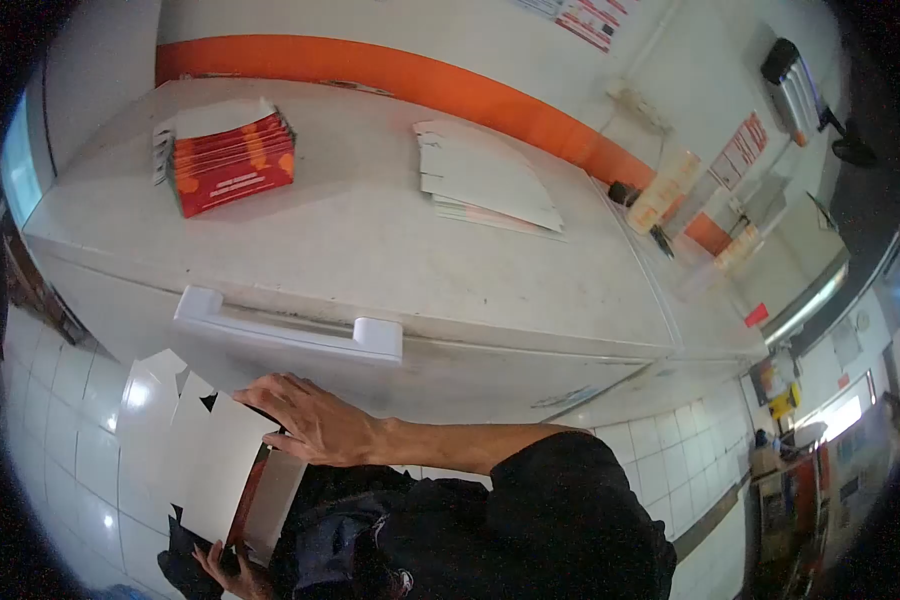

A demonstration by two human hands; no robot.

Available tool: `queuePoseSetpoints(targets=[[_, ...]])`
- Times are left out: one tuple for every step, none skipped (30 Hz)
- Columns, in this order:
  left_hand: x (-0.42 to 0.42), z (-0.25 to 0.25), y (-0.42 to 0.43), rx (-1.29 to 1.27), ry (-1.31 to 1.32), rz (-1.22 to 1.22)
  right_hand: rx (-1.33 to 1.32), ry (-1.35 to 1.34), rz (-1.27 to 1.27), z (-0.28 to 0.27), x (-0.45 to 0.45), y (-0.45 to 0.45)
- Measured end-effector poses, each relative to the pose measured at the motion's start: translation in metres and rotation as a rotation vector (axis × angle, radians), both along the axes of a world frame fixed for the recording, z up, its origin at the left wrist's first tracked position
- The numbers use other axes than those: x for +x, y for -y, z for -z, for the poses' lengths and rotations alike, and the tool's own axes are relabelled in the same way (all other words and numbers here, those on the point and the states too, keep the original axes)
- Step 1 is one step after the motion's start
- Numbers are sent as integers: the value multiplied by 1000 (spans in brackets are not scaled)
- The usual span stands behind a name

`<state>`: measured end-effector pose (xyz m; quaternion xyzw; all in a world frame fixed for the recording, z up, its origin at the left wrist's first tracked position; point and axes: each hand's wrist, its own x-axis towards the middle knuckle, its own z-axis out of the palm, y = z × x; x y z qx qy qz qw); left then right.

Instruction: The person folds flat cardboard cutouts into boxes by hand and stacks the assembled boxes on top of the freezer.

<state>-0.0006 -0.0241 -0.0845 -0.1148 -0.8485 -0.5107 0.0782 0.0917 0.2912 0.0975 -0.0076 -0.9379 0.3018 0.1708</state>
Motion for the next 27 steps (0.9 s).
queuePoseSetpoints(targets=[[0,-1,2,15,23,2,11,9,17,-2,5,0],[-3,11,10,18,7,45,19,19,31,-4,9,0],[-7,17,13,21,-7,84,25,-6,36,-5,12,0],[-10,23,16,23,-19,121,30,-29,40,-6,15,1],[-9,28,19,-5,-41,82,37,-50,45,-6,19,2],[-3,8,5,-33,-59,44,35,-61,66,-9,23,1],[2,-6,-2,-66,-73,1,28,-66,81,-13,25,-1],[0,3,-1,-11,-28,30,10,-69,80,-15,25,0],[-4,12,-3,37,17,36,16,-20,83,-11,26,2],[-4,16,6,-3,-5,18,21,25,67,-3,26,0],[-3,7,9,-44,-27,-2,24,67,37,6,23,0],[1,2,7,79,19,9,68,103,19,15,22,0],[-1,9,14,24,32,19,114,138,1,23,20,0],[2,1,10,22,47,-5,112,155,1,27,17,2],[4,-1,9,106,151,-9,113,176,1,32,13,4],[4,15,15,132,152,43,71,209,5,36,8,6],[6,8,9,261,213,29,34,246,16,39,4,7],[6,5,5,397,332,-11,0,289,29,43,0,7],[6,5,5,416,387,-25,-22,310,31,48,-5,8],[5,1,3,421,452,-48,-41,331,38,53,-9,7],[3,-4,0,430,520,-67,-56,355,51,57,-14,8],[2,-4,0,434,504,-85,-110,374,88,54,-20,11],[2,-1,-1,442,488,-101,-110,358,92,57,-22,10],[1,-1,-2,458,476,-113,-101,343,99,57,-26,9],[2,-3,-3,446,446,-144,-95,328,110,55,-31,10],[3,-8,-5,427,410,-173,-162,321,152,53,-35,11],[4,-14,-9,405,375,-199,-230,316,197,42,-40,15]])
